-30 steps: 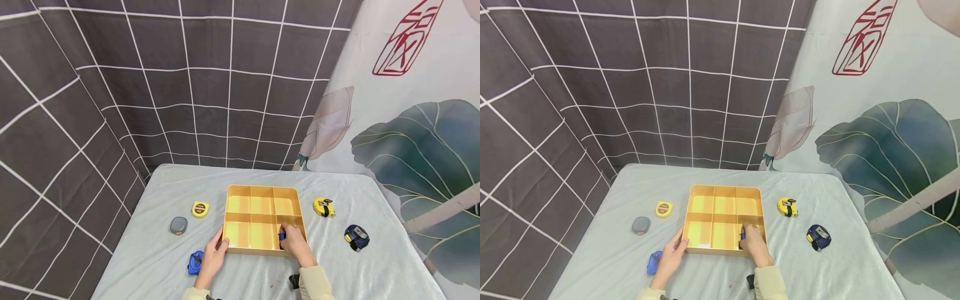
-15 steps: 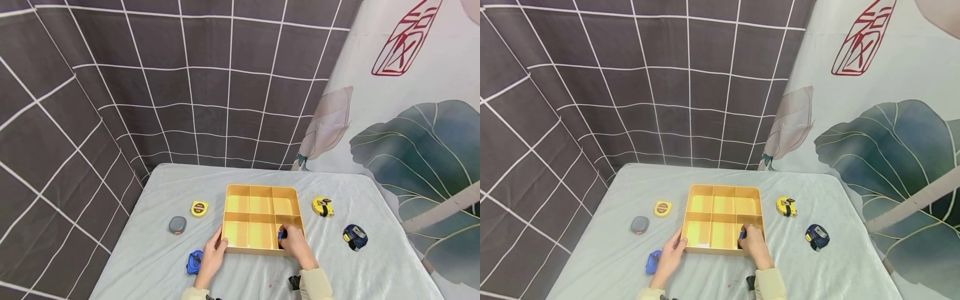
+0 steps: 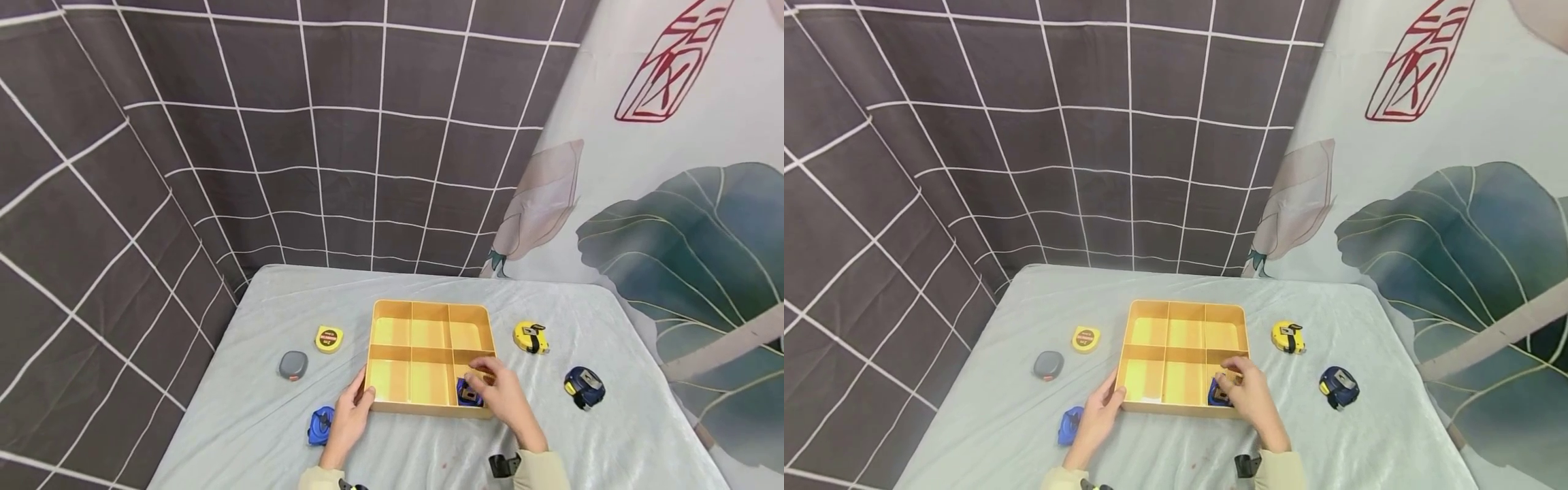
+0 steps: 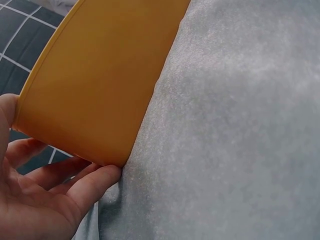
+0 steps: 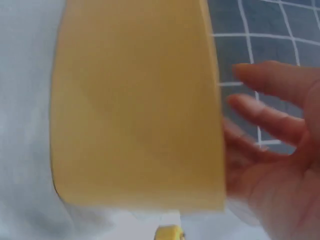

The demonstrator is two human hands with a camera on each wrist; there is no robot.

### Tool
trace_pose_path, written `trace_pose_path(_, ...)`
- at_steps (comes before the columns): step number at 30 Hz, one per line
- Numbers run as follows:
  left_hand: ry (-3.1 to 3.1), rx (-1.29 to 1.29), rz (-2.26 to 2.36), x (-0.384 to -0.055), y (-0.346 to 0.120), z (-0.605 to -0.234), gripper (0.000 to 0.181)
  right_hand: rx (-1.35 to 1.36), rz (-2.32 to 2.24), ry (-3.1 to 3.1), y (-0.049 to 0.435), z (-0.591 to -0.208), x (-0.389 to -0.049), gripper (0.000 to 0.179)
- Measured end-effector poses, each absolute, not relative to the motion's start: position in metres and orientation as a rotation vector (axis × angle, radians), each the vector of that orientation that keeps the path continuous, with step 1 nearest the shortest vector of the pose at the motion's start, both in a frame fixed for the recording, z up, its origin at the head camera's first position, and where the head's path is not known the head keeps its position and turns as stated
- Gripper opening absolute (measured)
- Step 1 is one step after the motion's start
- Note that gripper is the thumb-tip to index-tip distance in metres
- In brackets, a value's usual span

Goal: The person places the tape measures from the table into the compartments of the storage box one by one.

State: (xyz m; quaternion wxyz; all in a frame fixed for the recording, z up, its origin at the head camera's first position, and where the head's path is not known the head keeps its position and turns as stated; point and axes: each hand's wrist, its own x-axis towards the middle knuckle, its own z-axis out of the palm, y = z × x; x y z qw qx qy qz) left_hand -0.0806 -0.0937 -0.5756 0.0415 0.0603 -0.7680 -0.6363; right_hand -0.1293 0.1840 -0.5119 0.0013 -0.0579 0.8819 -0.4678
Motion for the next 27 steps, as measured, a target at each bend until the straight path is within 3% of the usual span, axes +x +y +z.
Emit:
trace_pose_path(5,-2.343,0.203,-1.978,-0.081,-0.093,-0.572,0.048,-0.148,-1.629,2.833,0.210,-0.505,-0.131,0.020)
trace_pose_path(15,-2.335,0.177,-1.959,-0.079,-0.094,-0.575,0.048,0.065,-0.981,3.163,0.272,-0.500,-0.140,0.033)
trace_pose_path(27,-2.335,0.184,-1.949,-0.080,-0.094,-0.575,0.048,0.289,-0.820,3.075,0.309,-0.522,-0.150,0.048)
